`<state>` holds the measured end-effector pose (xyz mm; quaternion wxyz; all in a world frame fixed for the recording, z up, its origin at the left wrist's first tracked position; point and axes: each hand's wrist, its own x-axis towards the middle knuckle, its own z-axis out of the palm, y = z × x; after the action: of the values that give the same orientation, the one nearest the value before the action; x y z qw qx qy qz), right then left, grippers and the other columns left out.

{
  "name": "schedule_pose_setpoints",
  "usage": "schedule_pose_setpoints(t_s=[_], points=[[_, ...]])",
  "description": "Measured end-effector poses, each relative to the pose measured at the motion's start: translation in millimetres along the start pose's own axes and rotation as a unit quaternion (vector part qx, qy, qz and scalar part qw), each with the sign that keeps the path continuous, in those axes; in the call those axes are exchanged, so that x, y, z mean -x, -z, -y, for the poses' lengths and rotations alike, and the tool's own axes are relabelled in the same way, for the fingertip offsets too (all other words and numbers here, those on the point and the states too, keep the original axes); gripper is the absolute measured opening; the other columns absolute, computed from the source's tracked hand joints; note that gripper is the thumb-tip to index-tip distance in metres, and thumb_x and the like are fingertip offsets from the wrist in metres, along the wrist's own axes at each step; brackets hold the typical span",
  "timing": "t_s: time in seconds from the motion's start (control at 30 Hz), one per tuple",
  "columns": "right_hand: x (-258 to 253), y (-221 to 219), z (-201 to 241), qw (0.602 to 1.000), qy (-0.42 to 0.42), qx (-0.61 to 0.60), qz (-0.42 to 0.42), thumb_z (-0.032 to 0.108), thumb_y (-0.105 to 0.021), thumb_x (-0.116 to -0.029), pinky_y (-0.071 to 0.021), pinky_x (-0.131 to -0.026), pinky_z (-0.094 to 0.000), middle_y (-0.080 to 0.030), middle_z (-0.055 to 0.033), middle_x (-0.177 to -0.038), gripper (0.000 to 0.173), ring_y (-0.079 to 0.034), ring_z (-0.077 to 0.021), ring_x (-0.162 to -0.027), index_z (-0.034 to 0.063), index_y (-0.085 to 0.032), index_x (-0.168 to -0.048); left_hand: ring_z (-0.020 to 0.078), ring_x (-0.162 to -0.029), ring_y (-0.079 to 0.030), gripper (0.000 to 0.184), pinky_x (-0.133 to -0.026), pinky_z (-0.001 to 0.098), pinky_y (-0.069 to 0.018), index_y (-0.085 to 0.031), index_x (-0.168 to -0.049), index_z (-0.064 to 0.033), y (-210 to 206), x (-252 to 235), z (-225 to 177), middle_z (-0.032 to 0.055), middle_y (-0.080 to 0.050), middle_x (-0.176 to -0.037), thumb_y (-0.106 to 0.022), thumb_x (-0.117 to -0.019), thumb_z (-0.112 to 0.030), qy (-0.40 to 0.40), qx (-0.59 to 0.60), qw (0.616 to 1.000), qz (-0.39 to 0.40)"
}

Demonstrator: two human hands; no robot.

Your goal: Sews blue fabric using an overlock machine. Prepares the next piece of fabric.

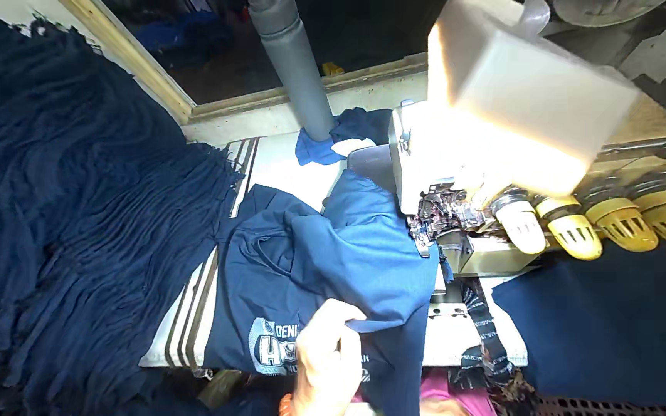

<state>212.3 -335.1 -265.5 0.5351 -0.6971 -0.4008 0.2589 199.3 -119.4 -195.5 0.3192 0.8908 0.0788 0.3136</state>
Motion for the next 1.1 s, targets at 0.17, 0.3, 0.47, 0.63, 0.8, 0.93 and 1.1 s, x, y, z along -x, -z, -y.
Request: schedule_pose_setpoints(t_s=[0.17, 0.3, 0.47, 0.63, 0.8, 0.93, 1.1], points=[[-27.2, 16.0, 15.1, 0.941, 0.017, -0.047, -0.335, 0.018, -0.07, -0.0966, -0.0579, -0.079, -0.0158, -0.071, -0.0017, -0.097, 0.022, -0.067, 0.0015, -0.088, 0.0011, -0.07, -0.11, -0.0007, -0.086, -0.066, 0.02, -0.079, 0.0119, -0.0517, -0.073, -0.087, -0.0079, 42.8, -36.4, -8.1, 0.0016, -0.072, -0.084, -0.067, -0.0932, -0.026, -0.084, -0.073, 0.994, -0.017], [-59.4, 23.4, 17.8, 0.925, 0.035, -0.111, -0.361, 0.018, -0.07, -0.0935, -0.0583, -0.085, -0.0179, -0.07, -0.0008, -0.107, 0.022, -0.067, -0.0002, -0.097, 0.0006, -0.07, -0.108, -0.0019, -0.082, -0.062, 0.025, -0.074, 0.011, -0.0478, -0.075, -0.09, -0.0083, 58.1, -56.6, -12.0, 0.0015, -0.07, -0.081, -0.072, -0.0913, -0.034, -0.111, -0.09, 0.99, 0.005], [-58.5, 17.7, 36.5, 0.922, -0.045, -0.234, -0.307, -0.007, -0.065, -0.0869, -0.0606, -0.079, -0.022, -0.076, 0.0007, -0.095, 0.032, -0.072, -0.0018, -0.084, -0.0105, -0.061, -0.119, 0.0041, -0.085, -0.065, 0.012, -0.076, 0.0141, -0.0498, -0.074, -0.091, -0.0071, 72.6, -63.9, -27.5, 0.0053, -0.071, -0.082, -0.067, -0.0962, -0.015, -0.132, -0.015, 0.984, 0.116], [-32.8, 21.2, 32.6, 0.919, -0.043, -0.286, -0.267, -0.005, -0.065, -0.0897, -0.0578, -0.067, -0.0186, -0.075, 0.011, -0.08, 0.02, -0.067, 0.0038, -0.07, 0.0092, -0.074, -0.099, 0.0216, -0.081, -0.068, 0.014, -0.071, 0.0295, -0.0532, -0.074, -0.09, 0.001, 68.2, -50.1, -51.4, 0.0165, -0.071, -0.082, -0.064, -0.095, -0.007, -0.107, 0.099, 0.949, 0.279], [-33.5, 37.9, 38.3, 0.912, -0.038, -0.292, -0.285, -0.006, -0.063, -0.0882, -0.0548, -0.064, -0.017, -0.073, 0.0126, -0.076, 0.024, -0.064, 0.0051, -0.066, 0.0141, -0.075, -0.095, 0.0238, -0.064, -0.064, 0.016, -0.051, 0.0352, -0.0463, -0.075, -0.09, -0.0043, 29.2, -40.0, -56.2, 0.0124, -0.069, -0.08, -0.061, -0.0952, -0.009, -0.132, 0.024, 0.942, 0.306], [-63.9, 51.7, 43.0, 0.909, -0.006, -0.25, -0.334, -0.003, -0.066, -0.086, -0.0488, -0.057, -0.0128, -0.066, 0.0141, -0.068, 0.02, -0.056, 0.0074, -0.059, 0.0156, -0.072, -0.085, 0.0152, -0.062, -0.062, 0.016, -0.048, 0.0278, -0.045, -0.074, -0.087, -0.0104, -3.8, -54.9, -44.1, 0.0051, -0.066, -0.077, -0.06, -0.0954, -0.015, -0.169, -0.026, 0.964, 0.205], [-91.7, 58.7, 45.8, 0.909, 0.024, -0.173, -0.379, 0.004, -0.067, -0.0894, -0.0405, -0.052, -0.0098, -0.058, 0.0126, -0.061, 0.015, -0.049, 0.0087, -0.054, 0.0084, -0.069, -0.075, 0.0088, -0.072, -0.066, 0.02, -0.059, 0.0234, -0.0509, -0.078, -0.091, -0.0126, -12.2, -65.6, -35.4, 0.0013, -0.069, -0.079, -0.06, -0.0958, -0.02, -0.101, -0.008, 0.98, 0.171]])
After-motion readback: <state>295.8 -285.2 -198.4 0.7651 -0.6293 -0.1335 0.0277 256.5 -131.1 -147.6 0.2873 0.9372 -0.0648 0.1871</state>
